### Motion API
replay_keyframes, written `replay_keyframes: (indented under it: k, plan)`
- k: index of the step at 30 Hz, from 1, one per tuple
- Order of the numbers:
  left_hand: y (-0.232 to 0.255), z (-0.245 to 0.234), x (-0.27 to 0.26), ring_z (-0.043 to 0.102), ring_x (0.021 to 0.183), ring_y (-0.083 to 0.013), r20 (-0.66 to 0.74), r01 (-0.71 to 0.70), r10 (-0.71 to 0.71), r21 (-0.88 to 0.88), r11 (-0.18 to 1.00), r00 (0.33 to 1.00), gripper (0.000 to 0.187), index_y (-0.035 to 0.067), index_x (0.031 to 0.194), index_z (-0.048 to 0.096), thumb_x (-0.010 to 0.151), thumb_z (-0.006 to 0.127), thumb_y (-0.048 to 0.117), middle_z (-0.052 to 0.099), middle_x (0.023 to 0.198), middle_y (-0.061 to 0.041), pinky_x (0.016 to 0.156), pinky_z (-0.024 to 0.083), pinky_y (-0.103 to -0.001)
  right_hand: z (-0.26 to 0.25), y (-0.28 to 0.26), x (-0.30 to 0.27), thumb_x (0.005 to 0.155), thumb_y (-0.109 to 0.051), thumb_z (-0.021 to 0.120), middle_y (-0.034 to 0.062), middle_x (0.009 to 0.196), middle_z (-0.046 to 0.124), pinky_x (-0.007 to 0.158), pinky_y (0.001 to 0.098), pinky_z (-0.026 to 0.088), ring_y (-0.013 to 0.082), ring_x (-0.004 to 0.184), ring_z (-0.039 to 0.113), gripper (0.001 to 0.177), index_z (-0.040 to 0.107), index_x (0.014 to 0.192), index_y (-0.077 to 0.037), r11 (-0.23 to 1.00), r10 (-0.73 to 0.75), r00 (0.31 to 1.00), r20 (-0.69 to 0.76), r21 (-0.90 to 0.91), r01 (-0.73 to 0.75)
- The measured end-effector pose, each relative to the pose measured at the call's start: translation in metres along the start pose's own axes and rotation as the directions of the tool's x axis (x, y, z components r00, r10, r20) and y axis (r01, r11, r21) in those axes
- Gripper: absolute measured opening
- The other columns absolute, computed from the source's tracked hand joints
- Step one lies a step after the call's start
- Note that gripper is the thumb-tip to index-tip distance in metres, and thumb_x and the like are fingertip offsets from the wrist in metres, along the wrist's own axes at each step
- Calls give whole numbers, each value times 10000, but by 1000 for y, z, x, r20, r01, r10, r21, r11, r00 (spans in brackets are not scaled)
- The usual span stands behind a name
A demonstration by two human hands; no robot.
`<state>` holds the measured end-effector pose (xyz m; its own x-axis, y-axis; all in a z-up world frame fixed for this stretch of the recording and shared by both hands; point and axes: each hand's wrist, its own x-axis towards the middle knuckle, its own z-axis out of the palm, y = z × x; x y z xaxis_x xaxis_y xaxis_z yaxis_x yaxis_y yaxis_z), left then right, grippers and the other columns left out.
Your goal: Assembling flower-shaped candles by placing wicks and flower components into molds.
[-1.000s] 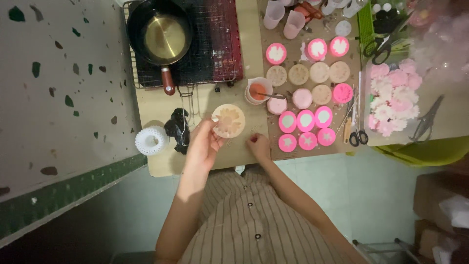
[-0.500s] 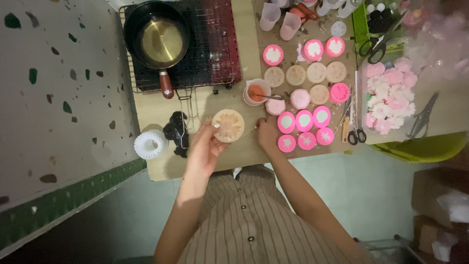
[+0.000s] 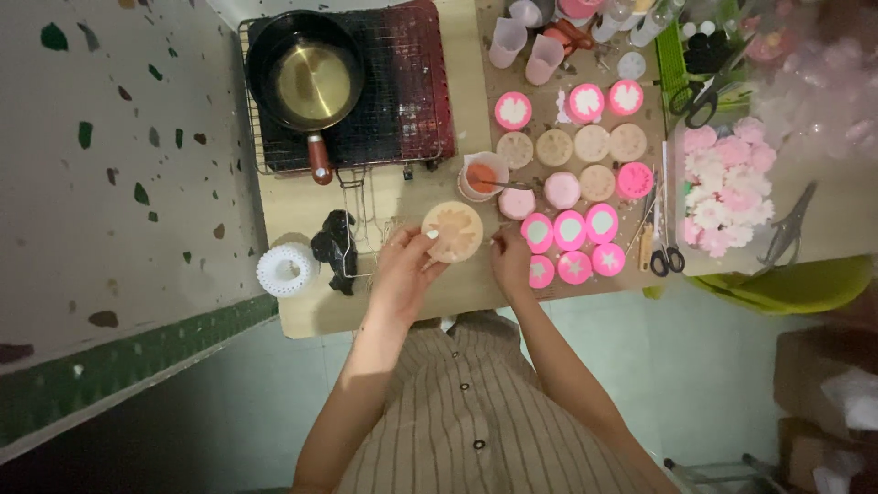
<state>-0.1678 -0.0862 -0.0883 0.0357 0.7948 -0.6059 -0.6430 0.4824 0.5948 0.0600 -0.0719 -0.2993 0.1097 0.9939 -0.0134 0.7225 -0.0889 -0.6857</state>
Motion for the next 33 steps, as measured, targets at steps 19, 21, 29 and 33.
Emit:
replay_keyframes:
  k: [19, 21, 29, 33]
  plan:
    - [-2, 56, -49, 671, 1019, -110, 252, -245, 209, 122, 962, 945, 220, 23, 1183, 622, 1000, 634, 145, 704, 1127, -45, 897, 560, -280, -202, -241, -56, 895, 39, 706, 56, 1089, 712, 857, 287, 636, 102, 953, 703, 330, 676, 1214, -37, 879, -112, 976, -184, 441, 184]
    - [-2, 57, -48, 665, 982, -113, 281, -284, 240, 127, 950, 929, 215, 19, 1191, 622, 1007, 635, 129, 705, 1090, -50, 865, 550, -274, -202, -240, -56, 882, 35, 716, 60, 1058, 722, 855, 299, 619, 105, 965, 716, 385, 637, 1253, -31, 888, -103, 970, -219, 420, 189]
    - [-8, 57, -46, 665, 1000, -108, 308, -334, 276, 155, 930, 911, 218, 12, 1171, 622, 999, 660, 141, 705, 1100, -46, 872, 560, -272, -201, -239, -55, 878, 19, 748, 72, 1055, 732, 840, 302, 621, 116, 957, 731, 441, 563, 1275, -24, 902, -118, 962, -246, 379, 207]
    - [-2, 64, -53, 679, 1023, -122, 325, -395, 318, 205, 895, 890, 203, 5, 1166, 620, 996, 661, 110, 709, 1102, -45, 901, 573, -282, -203, -240, -54, 879, 20, 744, 82, 1075, 738, 839, 305, 621, 125, 944, 743, 433, 558, 1268, -23, 901, -120, 963, -241, 380, 208]
